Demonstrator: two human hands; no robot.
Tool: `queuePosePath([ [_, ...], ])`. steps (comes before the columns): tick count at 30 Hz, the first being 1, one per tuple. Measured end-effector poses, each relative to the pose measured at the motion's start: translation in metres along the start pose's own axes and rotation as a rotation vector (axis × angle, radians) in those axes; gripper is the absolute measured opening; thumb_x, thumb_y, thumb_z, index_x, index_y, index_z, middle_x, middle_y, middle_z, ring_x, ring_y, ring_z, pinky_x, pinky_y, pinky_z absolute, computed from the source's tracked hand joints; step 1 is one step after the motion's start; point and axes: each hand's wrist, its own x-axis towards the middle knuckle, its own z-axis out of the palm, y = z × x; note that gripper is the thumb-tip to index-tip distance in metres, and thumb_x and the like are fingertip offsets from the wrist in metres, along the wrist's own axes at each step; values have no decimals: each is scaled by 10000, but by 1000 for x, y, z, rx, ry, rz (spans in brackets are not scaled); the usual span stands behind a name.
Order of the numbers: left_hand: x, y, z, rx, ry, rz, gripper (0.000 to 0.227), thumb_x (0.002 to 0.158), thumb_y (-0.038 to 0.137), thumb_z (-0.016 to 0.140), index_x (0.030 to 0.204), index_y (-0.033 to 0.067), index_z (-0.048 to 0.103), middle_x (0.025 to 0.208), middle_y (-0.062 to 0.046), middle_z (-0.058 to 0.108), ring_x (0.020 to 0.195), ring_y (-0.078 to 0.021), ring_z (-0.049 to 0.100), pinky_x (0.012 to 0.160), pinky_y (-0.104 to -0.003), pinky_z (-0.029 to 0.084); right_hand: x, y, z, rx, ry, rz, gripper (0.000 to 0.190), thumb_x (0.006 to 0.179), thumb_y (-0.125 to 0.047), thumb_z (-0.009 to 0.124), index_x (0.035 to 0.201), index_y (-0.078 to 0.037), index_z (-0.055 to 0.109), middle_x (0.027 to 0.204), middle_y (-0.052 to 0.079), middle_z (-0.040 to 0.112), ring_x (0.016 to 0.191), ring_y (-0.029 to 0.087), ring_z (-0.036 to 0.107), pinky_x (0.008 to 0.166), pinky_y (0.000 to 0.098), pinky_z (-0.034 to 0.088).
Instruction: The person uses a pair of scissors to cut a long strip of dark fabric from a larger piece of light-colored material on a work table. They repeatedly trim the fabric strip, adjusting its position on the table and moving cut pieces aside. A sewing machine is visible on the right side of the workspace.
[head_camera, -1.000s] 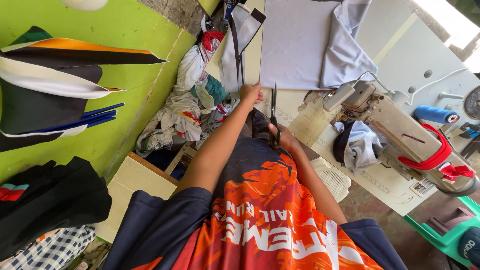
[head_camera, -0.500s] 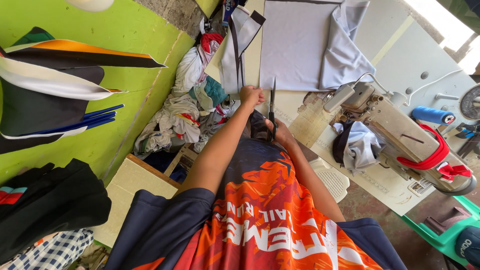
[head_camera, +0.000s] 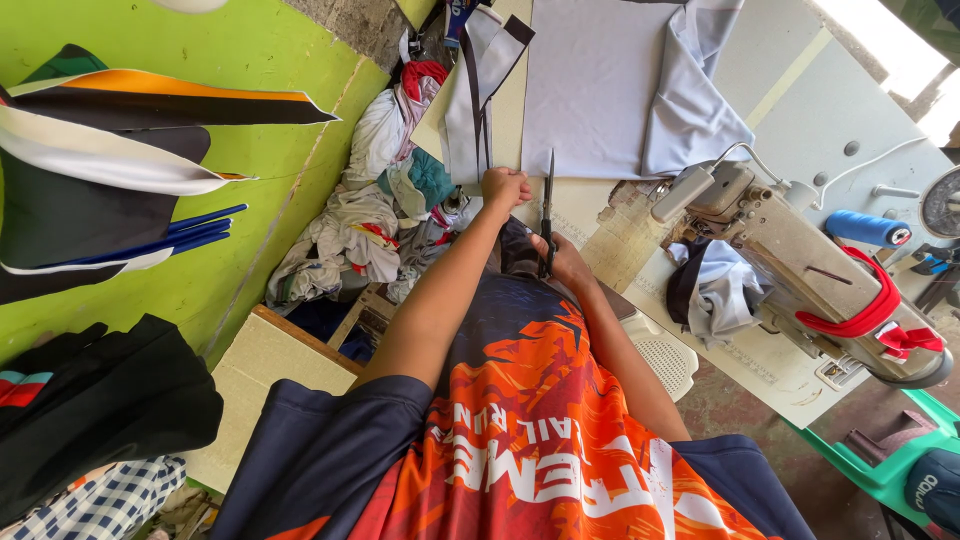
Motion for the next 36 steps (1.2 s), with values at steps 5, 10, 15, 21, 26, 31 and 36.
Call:
queuePosePath([
  [5, -5, 5, 0, 12, 7, 1, 221, 913, 141, 665, 1009, -56, 696, 729, -198, 743, 585, -245, 760, 515, -279, 623, 16, 21, 1, -11, 39, -32, 645, 926, -693, 680, 956, -51, 628, 732, 202, 673, 713, 314, 727, 545, 355, 635],
  [10, -5, 6, 0, 17, 15, 7, 218, 915, 129, 662, 1008, -66, 694, 721, -205, 742, 580, -250, 759, 514, -285, 629, 38, 48, 8, -16, 131, -89, 622, 959, -660, 683, 868, -45, 651, 659, 208, 631, 671, 325, 689, 575, 422, 568],
  [15, -10, 9, 0, 28, 30, 27, 219, 918, 110, 663, 1008, -85, 703, 710, -209, 737, 571, -254, 756, 510, -284, 634, -10, -3, 12, 25, 112, -45, 599, 932, -653, 697, 882, -57, 663, 649, 186, 665, 628, 291, 710, 478, 312, 581],
  [21, -6, 5, 1, 38, 26, 26, 218, 914, 115, 673, 1011, -76, 708, 711, -207, 739, 576, -255, 756, 518, -300, 639, -40, -40, 10, -32, 68, 48, 733, 920, -707, 637, 1088, 6, 661, 973, 291, 664, 921, 380, 694, 547, 352, 644],
  [26, -6, 3, 2, 21, 30, 27, 215, 906, 121, 676, 998, -69, 715, 707, -201, 740, 564, -241, 751, 517, -294, 636, 3, -21, 3, -29, 77, -1, 794, 891, -785, 664, 1064, -10, 662, 893, 251, 667, 863, 354, 716, 553, 366, 666],
  [31, 3, -2, 5, 38, 42, 38, 188, 896, 105, 679, 973, -59, 727, 685, -183, 737, 534, -221, 739, 507, -284, 629, 18, -30, -4, -21, 66, -63, 779, 903, -814, 658, 977, -39, 638, 791, 197, 676, 786, 304, 745, 570, 375, 656],
  [36, 1, -2, 4, 18, 32, 39, 198, 904, 118, 684, 991, -55, 725, 700, -183, 740, 540, -219, 742, 521, -294, 636, 26, -34, -8, -54, 71, -47, 752, 910, -776, 662, 980, -28, 632, 795, 209, 684, 760, 308, 735, 536, 363, 656],
])
